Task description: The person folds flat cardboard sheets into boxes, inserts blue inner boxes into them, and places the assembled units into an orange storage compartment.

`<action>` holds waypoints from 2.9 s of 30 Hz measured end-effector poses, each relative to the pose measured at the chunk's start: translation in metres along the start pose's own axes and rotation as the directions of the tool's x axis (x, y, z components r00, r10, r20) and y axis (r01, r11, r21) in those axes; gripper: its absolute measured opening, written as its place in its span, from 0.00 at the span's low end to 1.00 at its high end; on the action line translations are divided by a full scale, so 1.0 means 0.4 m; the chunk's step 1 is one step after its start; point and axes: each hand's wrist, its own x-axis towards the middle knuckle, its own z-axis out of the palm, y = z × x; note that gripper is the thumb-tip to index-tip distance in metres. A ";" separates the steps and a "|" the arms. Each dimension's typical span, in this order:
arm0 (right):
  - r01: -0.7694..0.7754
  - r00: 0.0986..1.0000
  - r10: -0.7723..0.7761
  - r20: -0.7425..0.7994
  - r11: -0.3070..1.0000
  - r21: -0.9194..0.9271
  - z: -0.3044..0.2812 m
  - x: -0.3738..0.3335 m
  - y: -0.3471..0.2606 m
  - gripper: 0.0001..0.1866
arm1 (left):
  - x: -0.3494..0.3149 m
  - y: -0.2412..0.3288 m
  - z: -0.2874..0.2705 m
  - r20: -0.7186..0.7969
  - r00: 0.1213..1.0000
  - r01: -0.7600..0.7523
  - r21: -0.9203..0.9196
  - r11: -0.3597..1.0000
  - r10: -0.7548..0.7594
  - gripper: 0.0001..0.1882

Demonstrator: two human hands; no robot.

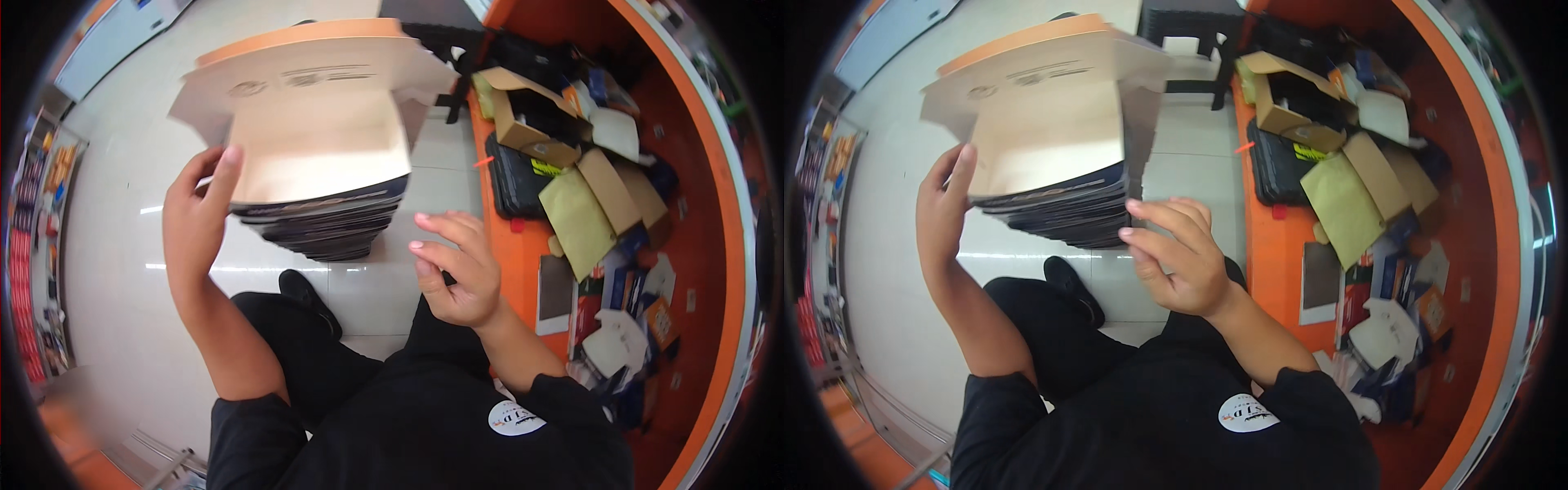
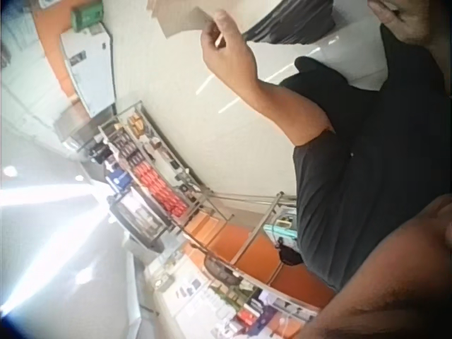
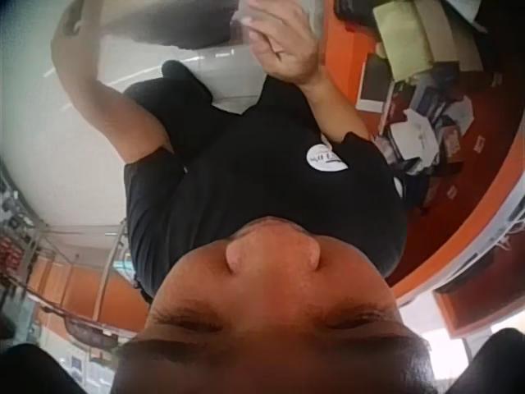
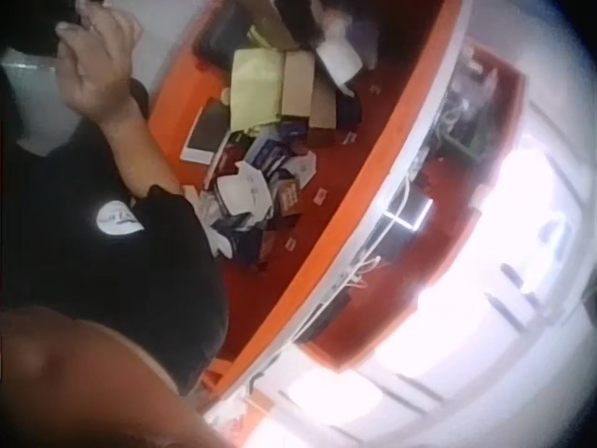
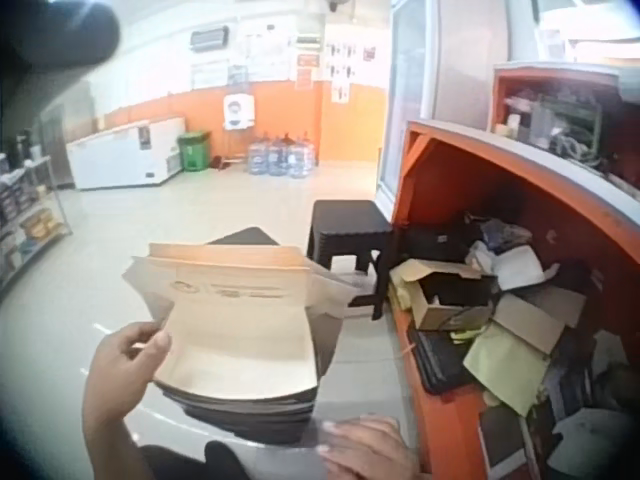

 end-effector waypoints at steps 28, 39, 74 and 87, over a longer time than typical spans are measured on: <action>-0.641 0.131 0.950 -0.284 -0.138 -0.755 -0.652 -0.810 0.219 0.10 | 0.039 -0.076 -0.045 -0.046 0.998 0.038 0.044 0.998 -0.036 0.21; -0.290 0.824 0.456 -0.336 0.849 0.442 -0.375 -0.092 -0.059 0.35 | 0.016 -0.038 0.012 -0.166 0.985 -0.018 0.161 0.987 0.045 0.18; 0.193 0.611 0.139 0.780 0.929 -0.317 0.079 0.490 -0.168 0.33 | 0.006 -0.045 -0.029 0.121 0.986 0.146 -0.302 0.942 -0.114 0.18; 0.465 0.685 -0.403 0.607 0.883 0.061 0.193 0.579 0.003 0.16 | 0.015 -0.066 -0.033 0.143 0.990 0.022 -0.141 0.990 -0.001 0.19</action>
